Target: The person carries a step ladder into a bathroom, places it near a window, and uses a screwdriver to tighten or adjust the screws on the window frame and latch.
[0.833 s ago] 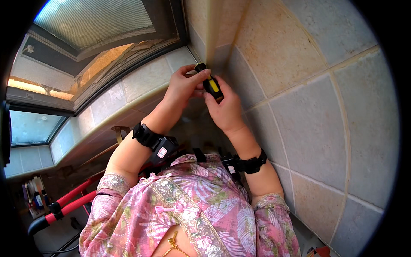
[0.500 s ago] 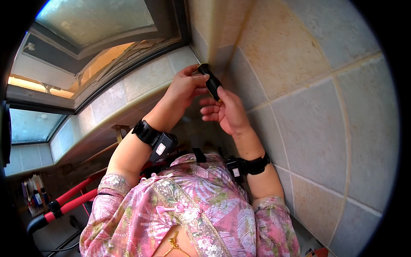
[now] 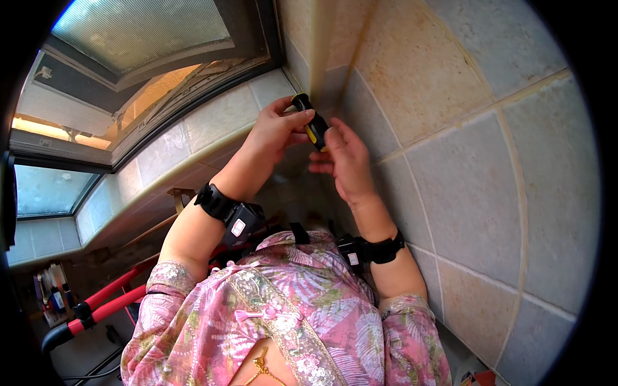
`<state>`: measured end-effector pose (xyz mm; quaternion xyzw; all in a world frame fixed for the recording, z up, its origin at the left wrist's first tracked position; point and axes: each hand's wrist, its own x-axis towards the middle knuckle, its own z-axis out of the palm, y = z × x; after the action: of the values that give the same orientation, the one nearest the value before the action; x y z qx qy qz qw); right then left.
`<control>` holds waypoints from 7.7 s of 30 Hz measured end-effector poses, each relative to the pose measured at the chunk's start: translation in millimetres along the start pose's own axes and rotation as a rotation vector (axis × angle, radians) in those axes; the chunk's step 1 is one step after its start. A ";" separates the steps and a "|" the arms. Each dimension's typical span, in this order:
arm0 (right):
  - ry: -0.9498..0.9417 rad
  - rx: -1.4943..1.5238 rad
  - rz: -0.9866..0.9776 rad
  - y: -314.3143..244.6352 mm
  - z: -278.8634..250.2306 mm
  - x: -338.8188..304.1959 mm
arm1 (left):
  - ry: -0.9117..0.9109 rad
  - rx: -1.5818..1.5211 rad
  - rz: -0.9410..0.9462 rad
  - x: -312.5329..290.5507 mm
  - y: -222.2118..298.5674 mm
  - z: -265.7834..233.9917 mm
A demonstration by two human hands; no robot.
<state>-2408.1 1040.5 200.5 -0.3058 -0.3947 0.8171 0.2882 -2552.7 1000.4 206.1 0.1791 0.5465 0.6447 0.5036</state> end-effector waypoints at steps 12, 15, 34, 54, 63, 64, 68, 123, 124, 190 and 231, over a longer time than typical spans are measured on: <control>0.072 -1.006 -0.748 15.3 -4.0 7.6 | 0.059 0.246 -0.004 -10.5 10.1 3.9; -0.010 -1.042 -0.769 13.6 -0.2 3.6 | 0.107 0.262 0.012 -5.2 5.2 3.0; -0.012 -0.445 -0.217 6.7 7.8 -2.6 | 0.081 0.155 -0.007 -7.8 9.0 2.9; -0.090 -0.220 -0.083 10.8 3.3 -1.5 | -0.097 -0.043 -0.072 -7.1 3.1 -9.5; -0.122 -0.568 -0.166 14.0 14.6 41.2 | 0.027 -0.005 0.216 -25.3 -8.0 -55.2; -0.115 -0.620 -0.210 11.9 20.6 48.7 | 0.043 0.060 0.229 -31.3 -5.6 -59.6; 0.002 -0.903 -0.467 21.2 41.3 96.3 | 0.064 0.056 0.368 -41.2 -5.7 -84.8; 0.652 -1.360 -0.296 14.1 77.8 154.5 | 0.039 0.047 0.612 -45.9 10.0 -165.1; 0.651 -1.350 -0.314 16.5 75.0 159.7 | 0.034 0.068 0.627 -44.1 8.4 -166.7; -0.576 -2.482 -1.421 -44.8 119.8 121.0 | 0.196 -0.111 0.728 -58.5 17.1 -160.9; -1.429 -0.655 0.742 136.3 312.6 -71.6 | 2.621 0.791 0.728 -551.0 6.8 -97.0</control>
<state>-2620.4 771.7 264.8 0.1041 -0.5711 0.6999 -0.4160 -2395.3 484.6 355.2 -0.2841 0.6766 0.2398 -0.6356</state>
